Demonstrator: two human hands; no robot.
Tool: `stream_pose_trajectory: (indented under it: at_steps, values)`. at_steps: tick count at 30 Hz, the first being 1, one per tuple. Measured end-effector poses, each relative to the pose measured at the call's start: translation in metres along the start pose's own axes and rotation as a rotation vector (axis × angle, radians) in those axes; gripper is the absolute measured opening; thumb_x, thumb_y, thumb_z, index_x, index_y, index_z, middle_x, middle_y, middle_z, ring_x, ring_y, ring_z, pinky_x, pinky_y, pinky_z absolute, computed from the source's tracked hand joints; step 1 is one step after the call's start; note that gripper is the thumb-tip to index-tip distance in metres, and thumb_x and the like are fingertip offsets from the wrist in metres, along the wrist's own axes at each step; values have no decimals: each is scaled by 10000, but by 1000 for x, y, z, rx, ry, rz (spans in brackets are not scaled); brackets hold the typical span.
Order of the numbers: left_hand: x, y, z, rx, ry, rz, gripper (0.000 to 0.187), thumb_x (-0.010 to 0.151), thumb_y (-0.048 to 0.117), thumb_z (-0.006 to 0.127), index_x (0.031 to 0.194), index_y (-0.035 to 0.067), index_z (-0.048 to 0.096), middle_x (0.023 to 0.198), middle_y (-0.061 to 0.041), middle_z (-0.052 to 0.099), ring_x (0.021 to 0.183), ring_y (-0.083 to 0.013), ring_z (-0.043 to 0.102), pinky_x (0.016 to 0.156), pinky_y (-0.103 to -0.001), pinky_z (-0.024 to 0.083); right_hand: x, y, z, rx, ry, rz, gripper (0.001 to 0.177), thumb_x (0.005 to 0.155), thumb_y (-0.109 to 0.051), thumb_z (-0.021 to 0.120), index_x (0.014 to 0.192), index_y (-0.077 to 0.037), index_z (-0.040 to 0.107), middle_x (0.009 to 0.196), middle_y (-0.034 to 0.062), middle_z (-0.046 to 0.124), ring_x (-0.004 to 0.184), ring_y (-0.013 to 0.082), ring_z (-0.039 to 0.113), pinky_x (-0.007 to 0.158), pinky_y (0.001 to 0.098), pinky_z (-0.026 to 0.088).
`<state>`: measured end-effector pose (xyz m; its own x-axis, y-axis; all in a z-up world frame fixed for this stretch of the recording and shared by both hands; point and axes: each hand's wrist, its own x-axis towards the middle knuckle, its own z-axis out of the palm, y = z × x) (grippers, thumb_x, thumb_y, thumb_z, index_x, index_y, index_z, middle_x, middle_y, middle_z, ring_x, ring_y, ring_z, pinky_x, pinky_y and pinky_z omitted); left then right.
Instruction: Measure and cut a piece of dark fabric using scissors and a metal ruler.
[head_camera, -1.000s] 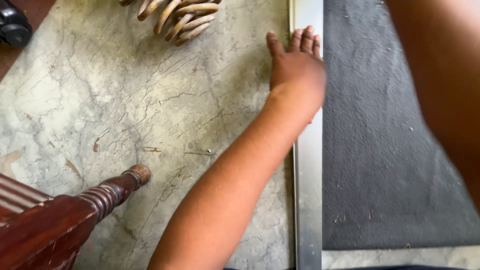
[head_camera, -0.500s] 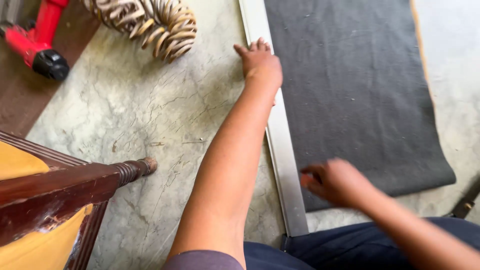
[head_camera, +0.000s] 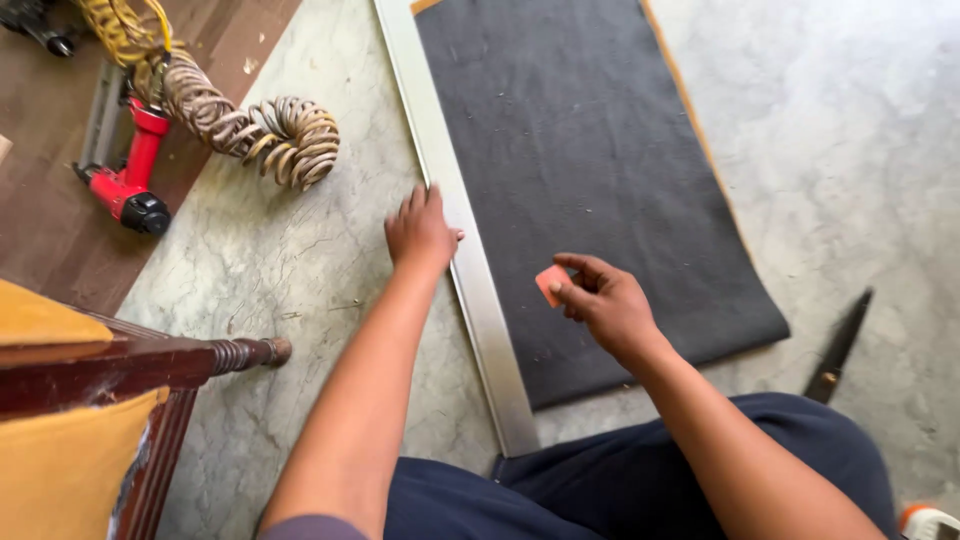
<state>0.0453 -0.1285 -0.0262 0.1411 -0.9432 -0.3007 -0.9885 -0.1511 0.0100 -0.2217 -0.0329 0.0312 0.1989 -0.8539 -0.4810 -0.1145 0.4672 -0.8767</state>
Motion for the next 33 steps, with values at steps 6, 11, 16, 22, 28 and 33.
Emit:
stream_pose_trajectory:
  at_steps: [6, 11, 16, 22, 28, 33]
  values:
    - [-115, 42, 23, -181, 14, -272, 747, 964, 490, 615, 1554, 117, 351, 1559, -123, 423, 1423, -323, 408, 1144, -552, 323, -12, -4, -16, 192, 40, 4, 491, 915, -180, 717, 1370, -19, 626, 903, 39, 699, 695, 80, 579, 627, 237, 503]
    - [-170, 77, 7, -258, -119, -429, 964, 894, 612, 666, 1554, 47, 248, 1544, -163, 392, 1450, -341, 353, 1097, -561, 388, -29, -17, -16, 173, -6, -93, 491, 921, -209, 721, 1365, -23, 628, 910, 37, 710, 711, 68, 597, 654, 224, 529]
    - [-187, 78, 44, -272, -242, -505, 1013, 875, 488, 725, 1588, 58, 148, 1564, -165, 359, 1418, -342, 401, 1079, -497, 455, -35, -22, -20, 157, 18, -72, 477, 924, -184, 718, 1367, -38, 619, 908, 51, 714, 704, 86, 594, 640, 241, 518]
    - [-205, 91, 7, -375, -125, -493, 1063, 766, 375, 797, 1586, 42, 209, 1512, -209, 424, 1377, -370, 477, 1112, -448, 457, -27, -8, -21, 166, 4, -124, 454, 935, -154, 687, 1370, -35, 631, 905, 53, 700, 698, 81, 601, 634, 242, 515]
    - [-219, 92, 24, -512, 174, -370, 1030, 728, 360, 807, 1507, -50, 272, 1418, -281, 437, 1334, -432, 469, 1122, -465, 424, -37, -21, -20, 147, -13, -109, 450, 937, -175, 708, 1358, -39, 627, 904, 37, 718, 712, 76, 611, 650, 230, 529]
    - [-234, 109, 32, -625, 205, -272, 1061, 693, 331, 806, 1496, -87, 253, 1392, -299, 428, 1283, -449, 483, 1097, -474, 427, -23, -6, -18, 114, -12, -160, 447, 930, -141, 686, 1361, -38, 631, 901, 43, 719, 704, 85, 607, 639, 238, 523]
